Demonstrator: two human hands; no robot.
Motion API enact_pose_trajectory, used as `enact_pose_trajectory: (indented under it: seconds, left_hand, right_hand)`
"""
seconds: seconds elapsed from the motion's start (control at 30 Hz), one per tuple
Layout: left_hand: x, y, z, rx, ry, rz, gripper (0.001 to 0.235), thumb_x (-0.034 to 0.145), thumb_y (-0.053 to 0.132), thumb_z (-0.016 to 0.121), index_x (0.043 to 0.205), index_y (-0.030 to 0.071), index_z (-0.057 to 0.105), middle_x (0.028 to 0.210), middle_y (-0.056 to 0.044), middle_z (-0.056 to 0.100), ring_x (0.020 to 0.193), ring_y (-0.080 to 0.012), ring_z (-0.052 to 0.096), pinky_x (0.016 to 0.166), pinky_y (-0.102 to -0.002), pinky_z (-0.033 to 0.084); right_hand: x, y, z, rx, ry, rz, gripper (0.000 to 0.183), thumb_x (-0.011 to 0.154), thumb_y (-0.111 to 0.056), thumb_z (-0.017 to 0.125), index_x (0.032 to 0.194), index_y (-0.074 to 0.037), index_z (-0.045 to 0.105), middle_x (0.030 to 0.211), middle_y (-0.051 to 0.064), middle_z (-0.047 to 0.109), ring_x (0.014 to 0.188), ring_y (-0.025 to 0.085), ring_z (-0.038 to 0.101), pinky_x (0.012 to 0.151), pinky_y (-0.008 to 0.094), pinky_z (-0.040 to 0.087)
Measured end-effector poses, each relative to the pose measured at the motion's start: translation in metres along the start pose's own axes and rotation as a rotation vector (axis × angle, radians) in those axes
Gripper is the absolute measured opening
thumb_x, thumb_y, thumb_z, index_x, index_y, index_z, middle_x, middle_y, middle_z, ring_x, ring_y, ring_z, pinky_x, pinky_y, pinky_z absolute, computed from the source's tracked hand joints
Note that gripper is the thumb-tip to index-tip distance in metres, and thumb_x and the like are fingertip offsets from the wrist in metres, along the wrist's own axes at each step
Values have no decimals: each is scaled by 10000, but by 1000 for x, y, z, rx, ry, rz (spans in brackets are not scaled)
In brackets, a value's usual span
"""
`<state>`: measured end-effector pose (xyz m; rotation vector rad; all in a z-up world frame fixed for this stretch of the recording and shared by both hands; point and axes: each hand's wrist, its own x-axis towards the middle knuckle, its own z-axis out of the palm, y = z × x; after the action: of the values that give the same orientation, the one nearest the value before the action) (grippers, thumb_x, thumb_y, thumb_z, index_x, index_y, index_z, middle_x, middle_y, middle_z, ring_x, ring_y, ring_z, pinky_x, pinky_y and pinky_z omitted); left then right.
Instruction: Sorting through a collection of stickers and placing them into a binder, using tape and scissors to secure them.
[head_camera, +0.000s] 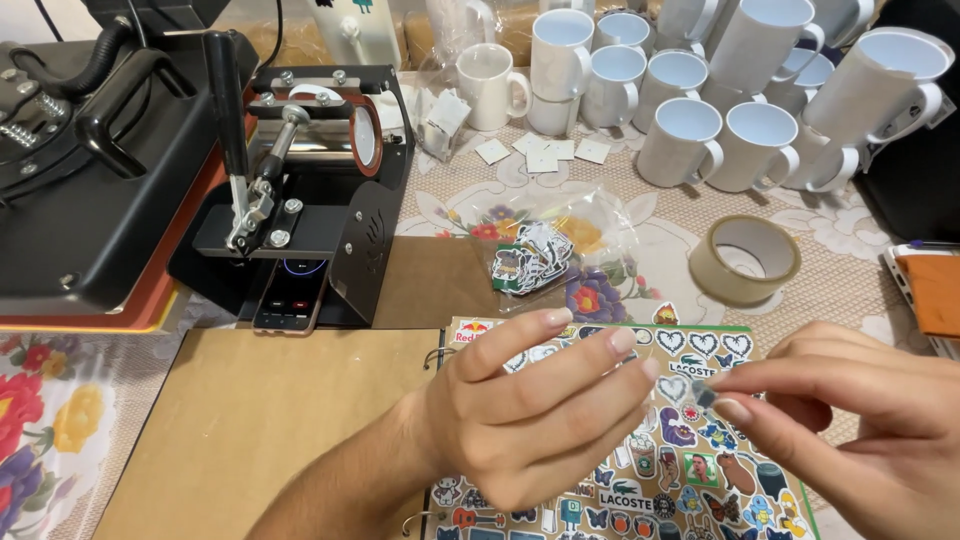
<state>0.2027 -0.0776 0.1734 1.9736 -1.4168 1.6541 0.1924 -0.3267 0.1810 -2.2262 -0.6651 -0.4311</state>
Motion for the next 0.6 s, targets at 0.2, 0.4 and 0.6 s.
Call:
enact_pose_trajectory:
  seconds: [0.2,0.4,0.6]
  left_hand:
    - [-7,-1,2,219,-38,231,346,1064,156,451,1059,159,797,1118,-13,717,1069,-27,668,1078,-244,468]
    - [1,1,1,105,-55,81,345,1062,109,450,977,91,784,1056,-28,769,1030,-112,724,1005,-296,521]
    - [-12,6,9,-515,-115,-329,154,1069,86,504,1100,-36,593,1079,-167,714,991,-370,760,929,-496,626]
  right_hand:
    - [1,2,2,2,21,13,104,735,-161,768,810,-97,802,514,17,658,481,110,509,492,227,430]
    - [-3,17,3,-152,71,-232,178,736,-179,806,899,-127,757,611,-26,633,619,145,561,698,280,463]
    - [-3,16,3,-254,111,-330,324,661,-328,892,882,-143,744,689,-39,624,673,167,550,770,336,442]
